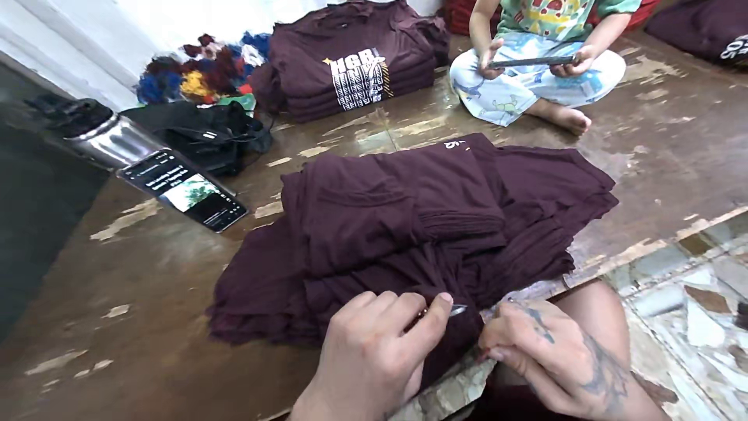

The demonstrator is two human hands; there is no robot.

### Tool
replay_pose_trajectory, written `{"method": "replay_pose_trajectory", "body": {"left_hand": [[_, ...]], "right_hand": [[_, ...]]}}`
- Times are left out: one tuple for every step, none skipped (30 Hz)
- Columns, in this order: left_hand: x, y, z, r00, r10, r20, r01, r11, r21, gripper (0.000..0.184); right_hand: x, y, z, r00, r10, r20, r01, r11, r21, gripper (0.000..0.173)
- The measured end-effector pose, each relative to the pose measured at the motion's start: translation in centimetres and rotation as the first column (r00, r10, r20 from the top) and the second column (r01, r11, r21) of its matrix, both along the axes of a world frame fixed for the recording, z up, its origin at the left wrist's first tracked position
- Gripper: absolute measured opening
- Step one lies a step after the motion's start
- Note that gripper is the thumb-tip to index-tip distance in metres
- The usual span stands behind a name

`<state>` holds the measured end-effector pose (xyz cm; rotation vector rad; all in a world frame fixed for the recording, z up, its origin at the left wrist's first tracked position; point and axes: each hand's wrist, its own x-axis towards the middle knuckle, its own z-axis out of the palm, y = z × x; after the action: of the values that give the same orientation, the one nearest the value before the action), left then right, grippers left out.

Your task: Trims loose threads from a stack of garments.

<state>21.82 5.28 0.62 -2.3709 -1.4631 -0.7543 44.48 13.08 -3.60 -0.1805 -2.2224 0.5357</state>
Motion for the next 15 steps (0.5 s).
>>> {"method": "replay_pose_trajectory", "body": {"left_hand": [[-0.1,-0.1,0.0,0.999,0.031,-0.009,-0.031,0.999,0.016,0.029],[-0.3,-0.3,0.1,0.998,0.064,-0.015,-0.063,0.998,0.02,0.029],[-0.7,-0.4,0.1,0.996,0.086,-0.004,-0.085,0.996,0.016,0.029],[-1.2,-0.7,0.2,0.996,0.091,0.023,-0.091,0.996,0.001,0.029],[-1.6,-1.0,0.2,0.995,0.083,0.046,-0.082,0.996,-0.016,0.03],[-1.7,-1.4,0.3,0.996,0.071,0.058,-0.07,0.997,-0.022,0.03],[-1.6,-1.8,0.4,0.996,0.06,0.058,-0.059,0.998,-0.02,0.028],[-1.1,-2.2,0.4,0.997,0.06,0.04,-0.06,0.998,-0.01,0.026],[-0.6,-2.3,0.2,0.997,0.07,0.014,-0.07,0.997,0.007,0.025],[-0.1,-2.2,-0.1,0.997,0.083,-0.002,-0.083,0.996,0.033,0.025],[0.1,-1.9,-0.4,0.996,0.093,0.001,-0.093,0.994,0.056,0.026],[0.1,-1.7,-0.7,0.995,0.102,0.025,-0.103,0.993,0.058,0.027],[-0.3,-1.6,-0.8,0.991,0.108,0.082,-0.111,0.993,0.039,0.027],[-0.7,-1.6,-0.8,0.976,0.111,0.186,-0.113,0.994,0.0,0.027],[-1.1,-1.7,-0.8,0.935,0.117,0.334,-0.105,0.993,-0.055,0.029]], "right_hand": [[0.0,-0.1,-0.1,1.0,0.005,0.0,-0.005,1.0,0.0,0.022],[0.1,-0.2,-0.3,1.0,0.011,0.001,-0.011,1.0,0.002,0.021],[0.1,-0.3,-0.5,1.0,0.016,0.002,-0.016,1.0,0.004,0.021],[0.2,-0.3,-0.6,1.0,0.017,0.002,-0.017,1.0,0.005,0.02],[0.2,-0.3,-0.7,1.0,0.014,-0.004,-0.014,1.0,-0.002,0.021],[0.2,-0.3,-0.8,1.0,0.003,-0.015,-0.003,1.0,-0.015,0.021],[0.2,-0.4,-0.9,0.999,-0.015,-0.031,0.014,0.999,-0.033,0.021],[0.1,-0.5,-0.9,0.998,-0.029,-0.05,0.026,0.998,-0.055,0.02],[0.0,-0.6,-0.9,0.997,-0.03,-0.067,0.025,0.997,-0.074,0.02],[-0.1,-0.7,-0.9,0.997,-0.018,-0.076,0.011,0.996,-0.084,0.02],[-0.2,-0.9,-0.7,0.997,0.012,-0.072,-0.019,0.996,-0.089,0.02],[-0.3,-1.1,-0.4,0.996,0.059,-0.065,-0.065,0.994,-0.093,0.022],[-0.2,-1.1,0.0,0.992,0.116,-0.051,-0.121,0.988,-0.098,0.027],[-0.2,-1.0,0.5,0.986,0.158,-0.043,-0.162,0.981,-0.106,0.035],[-0.1,-0.9,0.7,0.986,0.162,-0.04,-0.166,0.981,-0.101,0.043]]}}
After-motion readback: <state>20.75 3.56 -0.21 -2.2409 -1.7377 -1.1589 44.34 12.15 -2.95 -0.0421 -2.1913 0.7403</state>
